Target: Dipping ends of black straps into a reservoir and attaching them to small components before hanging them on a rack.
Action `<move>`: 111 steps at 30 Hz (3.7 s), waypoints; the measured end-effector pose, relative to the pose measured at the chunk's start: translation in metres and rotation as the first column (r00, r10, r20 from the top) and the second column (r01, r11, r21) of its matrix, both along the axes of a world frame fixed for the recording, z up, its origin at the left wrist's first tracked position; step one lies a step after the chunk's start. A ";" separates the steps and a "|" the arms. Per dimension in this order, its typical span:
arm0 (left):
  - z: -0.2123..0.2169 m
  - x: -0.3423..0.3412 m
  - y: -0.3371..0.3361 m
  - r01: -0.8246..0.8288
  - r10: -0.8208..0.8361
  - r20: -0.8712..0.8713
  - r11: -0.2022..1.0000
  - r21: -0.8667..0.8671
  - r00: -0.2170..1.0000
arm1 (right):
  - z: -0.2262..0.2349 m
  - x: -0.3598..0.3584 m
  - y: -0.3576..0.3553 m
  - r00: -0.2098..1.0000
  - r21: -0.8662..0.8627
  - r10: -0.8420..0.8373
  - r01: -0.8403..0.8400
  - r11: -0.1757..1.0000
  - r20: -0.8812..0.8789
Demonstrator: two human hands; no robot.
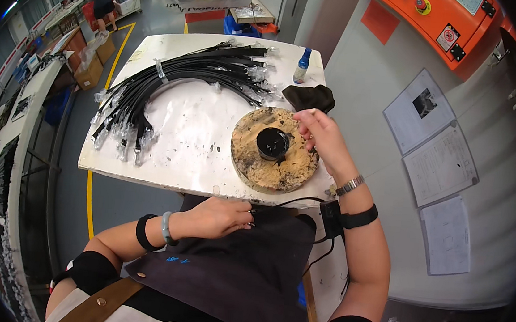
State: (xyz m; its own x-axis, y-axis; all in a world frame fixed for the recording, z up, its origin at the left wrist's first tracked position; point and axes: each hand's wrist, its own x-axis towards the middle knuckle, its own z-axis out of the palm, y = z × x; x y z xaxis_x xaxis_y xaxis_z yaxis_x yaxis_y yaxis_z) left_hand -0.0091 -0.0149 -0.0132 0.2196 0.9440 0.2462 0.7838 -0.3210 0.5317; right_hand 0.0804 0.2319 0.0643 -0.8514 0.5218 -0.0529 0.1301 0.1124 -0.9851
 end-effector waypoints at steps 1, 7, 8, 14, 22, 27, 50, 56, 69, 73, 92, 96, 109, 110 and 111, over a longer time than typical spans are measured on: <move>0.001 -0.001 -0.001 -0.007 0.007 0.000 1.000 -0.002 1.000 | 0.001 0.001 -0.002 0.998 0.090 -0.031 0.037 0.995 -0.062; 0.009 -0.003 0.001 -0.028 0.028 -0.006 0.999 0.021 1.000 | 0.001 0.021 -0.018 0.958 0.218 -0.158 0.212 0.952 -0.240; 0.009 -0.002 0.003 -0.035 0.035 0.000 0.999 0.036 0.999 | 0.000 0.025 -0.019 0.967 0.221 -0.126 0.176 0.959 -0.221; 0.022 -0.003 0.011 -0.087 0.088 -0.001 0.989 0.118 0.996 | 0.019 0.061 -0.011 0.831 -0.109 -0.402 0.392 0.914 -0.385; 0.037 -0.001 0.021 -0.062 0.084 -0.075 0.963 0.263 0.994 | 0.014 0.111 -0.043 0.866 -0.249 -0.416 0.353 0.902 -0.277; 0.037 0.006 0.025 -0.030 0.057 -0.089 0.959 0.283 0.994 | 0.011 0.117 -0.047 0.866 -0.237 -0.422 0.365 0.900 -0.268; 0.042 0.007 0.024 0.002 0.028 -0.134 0.976 0.217 0.991 | 0.008 0.111 -0.044 0.905 -0.131 -0.364 0.342 0.930 -0.222; 0.037 0.005 0.025 0.034 0.000 -0.149 0.973 0.228 0.989 | 0.008 0.113 -0.042 0.906 -0.109 -0.364 0.348 0.931 -0.218; 0.040 0.004 0.025 0.030 0.004 -0.172 0.980 0.197 0.985 | 0.015 0.115 -0.039 0.878 -0.104 -0.399 0.385 0.917 -0.263; 0.037 0.001 0.024 0.024 0.007 -0.154 0.979 0.203 0.988 | 0.015 0.113 -0.038 0.880 -0.115 -0.384 0.366 0.923 -0.280; 0.008 0.013 -0.007 0.251 0.537 0.801 0.764 -0.595 0.265 | 0.014 0.058 -0.009 0.864 0.109 -0.330 0.396 0.912 -0.380; 0.003 0.026 0.001 -0.045 0.247 0.740 0.959 -0.281 0.626 | 0.028 0.097 -0.027 0.813 -0.144 -0.452 0.430 0.891 -0.367; 0.030 0.049 0.016 -0.190 0.162 0.157 0.965 0.179 0.974 | 0.000 0.166 -0.103 0.732 -0.159 -0.589 0.572 0.804 -0.343; 0.030 0.050 0.017 -0.191 0.164 0.155 0.965 0.179 0.974 | -0.001 0.167 -0.103 0.723 -0.155 -0.595 0.582 0.798 -0.350; 0.029 0.050 0.017 -0.190 0.163 0.157 0.966 0.176 0.974 | -0.002 0.168 -0.103 0.715 -0.150 -0.601 0.591 0.793 -0.358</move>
State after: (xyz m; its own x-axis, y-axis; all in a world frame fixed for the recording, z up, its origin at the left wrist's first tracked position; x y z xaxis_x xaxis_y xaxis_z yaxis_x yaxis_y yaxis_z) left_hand 0.0412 0.0025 0.0162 0.0043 0.8980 0.4401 0.7589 -0.2895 0.5834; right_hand 0.2485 0.1290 0.0619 -0.3202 0.9305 0.1778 -0.2089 0.1137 -0.9713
